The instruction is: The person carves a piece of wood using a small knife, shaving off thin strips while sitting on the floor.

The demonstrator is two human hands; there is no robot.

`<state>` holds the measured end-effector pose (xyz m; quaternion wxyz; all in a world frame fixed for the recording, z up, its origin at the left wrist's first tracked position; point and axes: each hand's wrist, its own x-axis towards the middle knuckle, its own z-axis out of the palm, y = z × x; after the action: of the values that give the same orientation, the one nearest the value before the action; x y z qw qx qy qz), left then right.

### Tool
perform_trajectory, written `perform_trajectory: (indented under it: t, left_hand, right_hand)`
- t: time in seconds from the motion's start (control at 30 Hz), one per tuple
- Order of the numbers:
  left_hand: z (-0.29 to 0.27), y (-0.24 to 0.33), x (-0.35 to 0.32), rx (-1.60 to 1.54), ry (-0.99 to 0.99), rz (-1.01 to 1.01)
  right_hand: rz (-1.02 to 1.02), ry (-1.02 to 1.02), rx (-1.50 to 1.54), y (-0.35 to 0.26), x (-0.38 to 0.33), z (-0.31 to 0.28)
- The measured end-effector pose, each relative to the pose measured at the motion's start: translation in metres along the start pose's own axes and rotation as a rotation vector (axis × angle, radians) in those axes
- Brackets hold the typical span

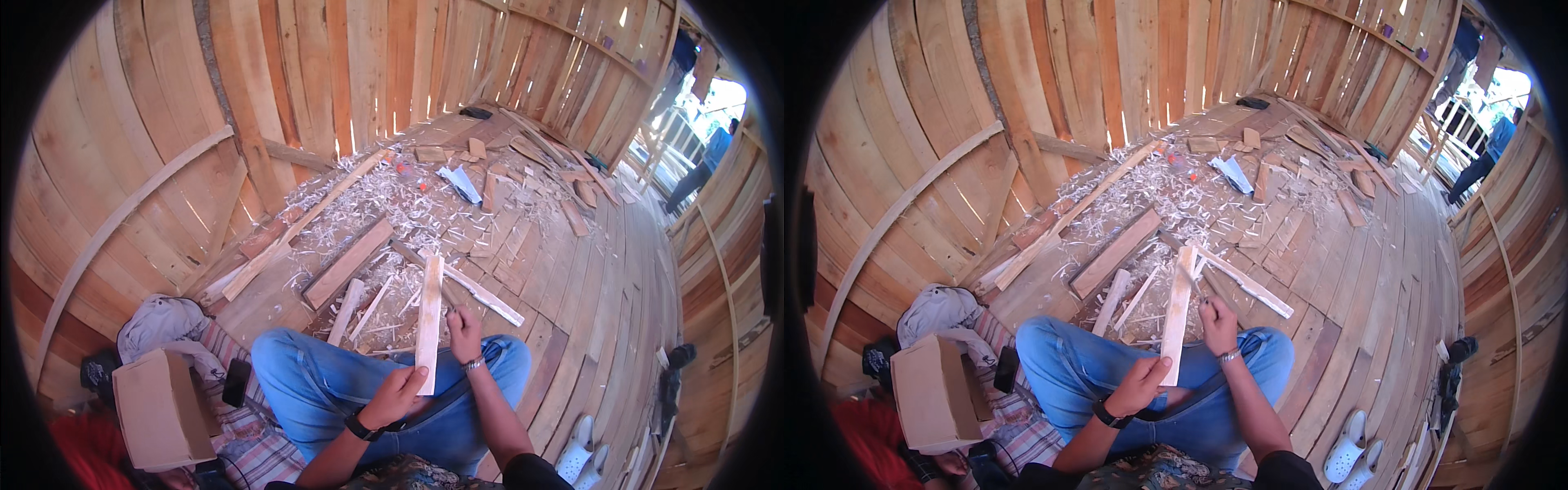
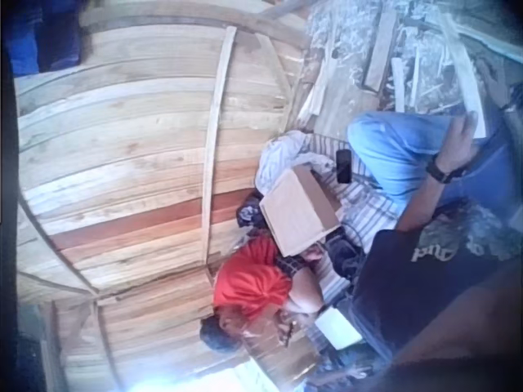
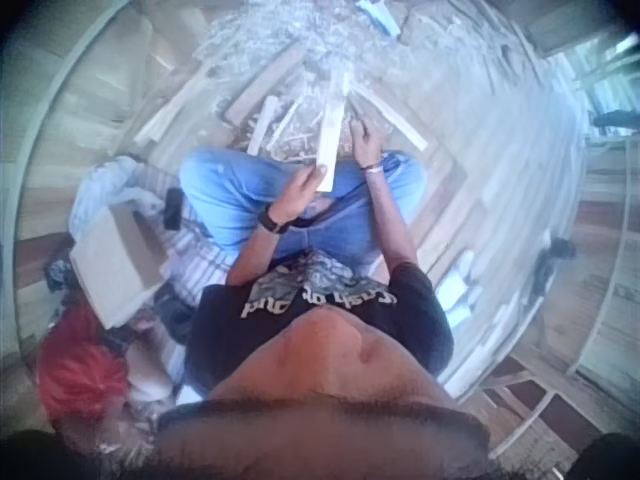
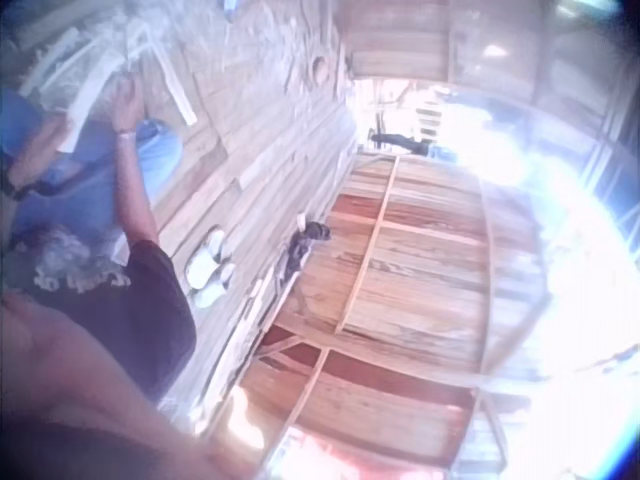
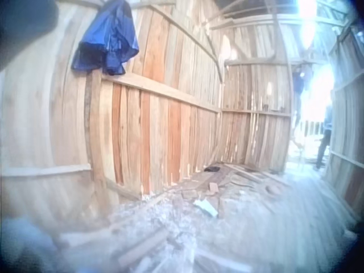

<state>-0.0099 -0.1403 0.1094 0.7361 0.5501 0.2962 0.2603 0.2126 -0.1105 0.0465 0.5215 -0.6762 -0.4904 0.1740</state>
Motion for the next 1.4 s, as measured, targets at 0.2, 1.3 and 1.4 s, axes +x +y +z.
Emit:
perform_trajectory:
  t: [0.2, 1.3, 1.4]
  left_hand:
    - [-0.008, 0.007, -0.004, -0.269, 0.013, -0.119]
    - [-0.008, -0.079, 0.036, 0.434, 0.167, 0.020]
    - [-0.013, -0.083, 0.044, -0.157, 0.281, 0.070]
  right_hand:
    - [-0.244, 0.039, 0.015, -0.014, -0.007, 0.010]
    - [0.288, -0.138, 0.672, 0.038, -0.014, 0.042]
    - [0.153, -0.107, 0.508, -0.001, -0.022, 0.052]
